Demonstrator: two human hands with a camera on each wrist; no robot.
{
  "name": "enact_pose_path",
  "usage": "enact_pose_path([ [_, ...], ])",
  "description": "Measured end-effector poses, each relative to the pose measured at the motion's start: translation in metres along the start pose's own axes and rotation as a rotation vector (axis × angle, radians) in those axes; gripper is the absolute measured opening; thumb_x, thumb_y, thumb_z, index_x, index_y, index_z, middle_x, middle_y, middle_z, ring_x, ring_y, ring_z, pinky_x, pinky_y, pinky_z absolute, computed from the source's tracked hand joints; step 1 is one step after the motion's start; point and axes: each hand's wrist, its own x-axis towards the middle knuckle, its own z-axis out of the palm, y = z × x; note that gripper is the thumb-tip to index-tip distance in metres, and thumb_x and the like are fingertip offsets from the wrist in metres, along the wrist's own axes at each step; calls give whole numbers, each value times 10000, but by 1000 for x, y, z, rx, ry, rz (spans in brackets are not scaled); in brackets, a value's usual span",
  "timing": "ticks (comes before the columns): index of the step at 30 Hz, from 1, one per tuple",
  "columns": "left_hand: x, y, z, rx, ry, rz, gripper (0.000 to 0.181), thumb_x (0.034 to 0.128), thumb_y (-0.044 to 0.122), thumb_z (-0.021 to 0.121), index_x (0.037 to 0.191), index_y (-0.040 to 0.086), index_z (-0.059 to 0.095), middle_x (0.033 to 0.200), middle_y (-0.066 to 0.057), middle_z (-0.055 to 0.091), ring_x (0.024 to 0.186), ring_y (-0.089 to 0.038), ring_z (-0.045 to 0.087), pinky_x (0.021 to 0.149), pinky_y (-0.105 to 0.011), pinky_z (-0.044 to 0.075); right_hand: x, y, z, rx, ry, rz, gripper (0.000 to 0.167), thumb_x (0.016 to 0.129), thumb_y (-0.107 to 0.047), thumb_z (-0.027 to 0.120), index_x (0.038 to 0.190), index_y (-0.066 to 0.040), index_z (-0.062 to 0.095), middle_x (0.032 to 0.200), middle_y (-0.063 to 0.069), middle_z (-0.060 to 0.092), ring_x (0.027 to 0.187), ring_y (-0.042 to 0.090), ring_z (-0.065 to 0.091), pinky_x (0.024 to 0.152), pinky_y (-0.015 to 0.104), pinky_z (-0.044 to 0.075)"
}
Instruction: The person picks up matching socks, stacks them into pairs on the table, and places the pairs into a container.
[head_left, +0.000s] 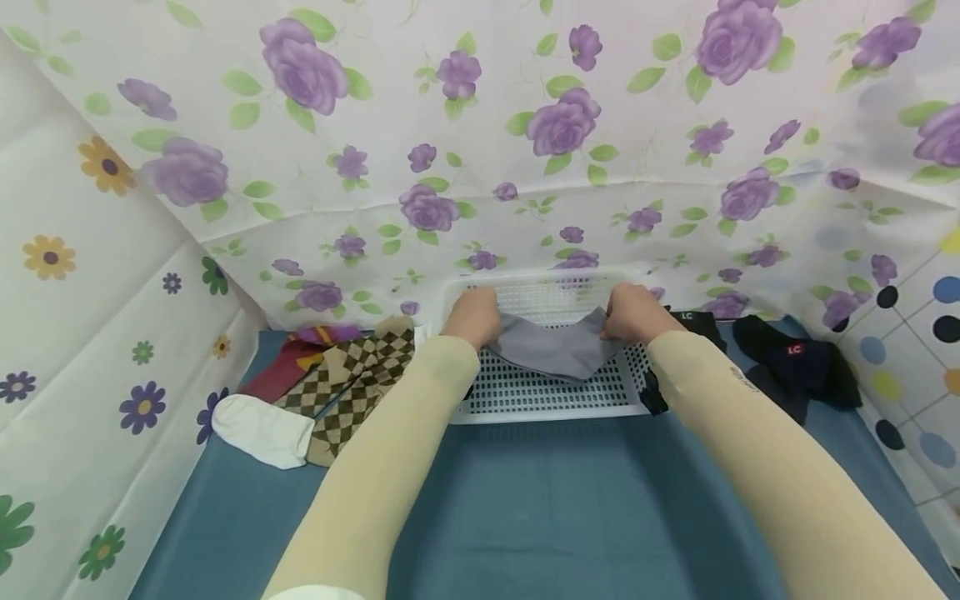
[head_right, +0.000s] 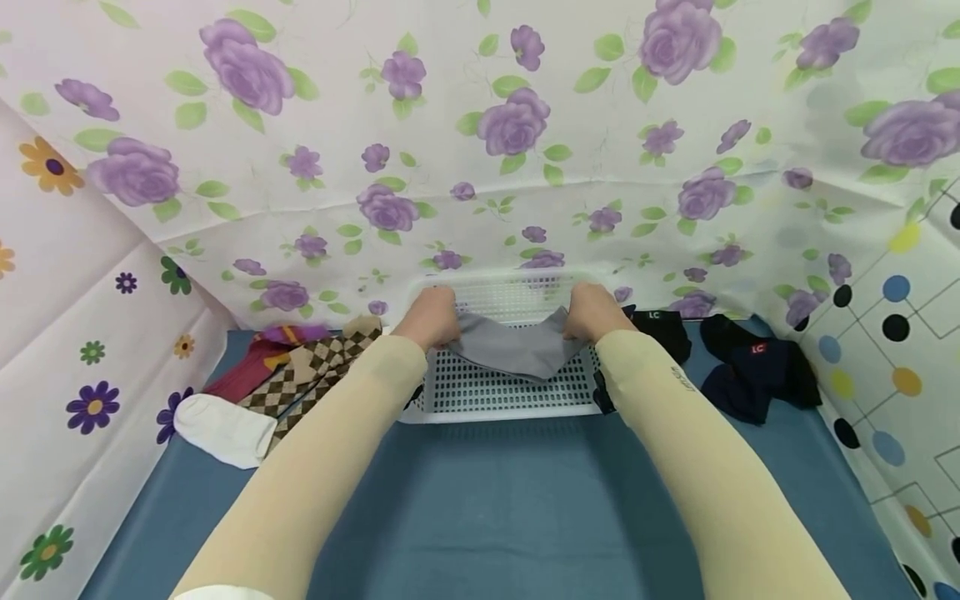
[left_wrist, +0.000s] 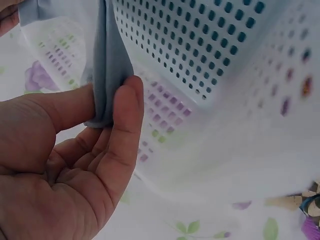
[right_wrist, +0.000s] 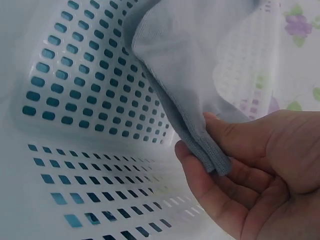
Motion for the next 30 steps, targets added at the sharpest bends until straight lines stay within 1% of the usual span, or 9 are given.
enact_pose_path([
  [2,1,3,0,-1,-6,-12,282,802,-20,619,1083,-18,616,1014,-151,643,836,-241,614,708,-314,539,2,-1,0,-17,-7,6,127,769,-99,739,797,15,691,706,92,634,553,164,562,495,261,478],
  [4,2,4,2,12,-9,-30,286,818,-9,607,1103,-22,608,1018,-158,648,830,-241,623,689,-311,542,5,-3,0,-28,-24,28,99,765,-63,708,795,24,672,760,131,643,542,173,567,475,262,476],
  [6,4,4,5,40,-11,-45,290,835,11,597,1123,-21,598,1032,-160,649,835,-235,628,694,-306,542,9,-4,1,-46,-46,47,63,748,-29,669,770,25,647,773,158,638,515,177,552,448,265,463],
  [9,7,3,10,75,-9,-68,292,862,52,576,1147,-10,588,1067,-159,643,872,-234,627,748,-319,541,16,-3,5,-75,-57,66,66,700,3,631,761,17,612,796,167,612,542,205,545,449,281,455],
  [12,10,3,14,97,-11,-102,283,885,96,561,1151,10,600,1093,-140,641,910,-228,624,817,-328,528,23,-1,11,-115,-51,53,136,684,-1,657,805,17,597,836,158,580,646,244,539,521,303,456],
  [17,11,3,18,98,-30,-143,274,899,129,547,1143,20,607,1071,-129,643,889,-224,622,801,-328,532,29,3,23,-171,-48,34,185,698,-9,695,860,15,609,862,141,572,756,268,506,663,341,433],
  [24,17,-1,17,85,-19,-185,256,913,91,498,1124,28,630,1106,-141,650,876,-231,618,800,-370,534,26,-1,24,-161,-44,61,232,722,-15,721,932,23,631,886,144,603,782,272,545,678,344,461],
  [27,19,-3,19,100,-10,-179,239,906,72,508,1098,27,642,1094,-138,655,855,-223,621,785,-368,540,27,0,27,-152,-47,70,255,731,-21,723,962,22,626,904,142,606,790,267,552,670,336,463],
  [30,18,-1,19,106,-1,-159,227,885,57,528,1077,30,647,1071,-133,658,851,-220,618,783,-356,540,29,2,29,-160,-46,73,286,727,-28,730,987,23,620,917,143,610,795,264,558,669,336,468],
])
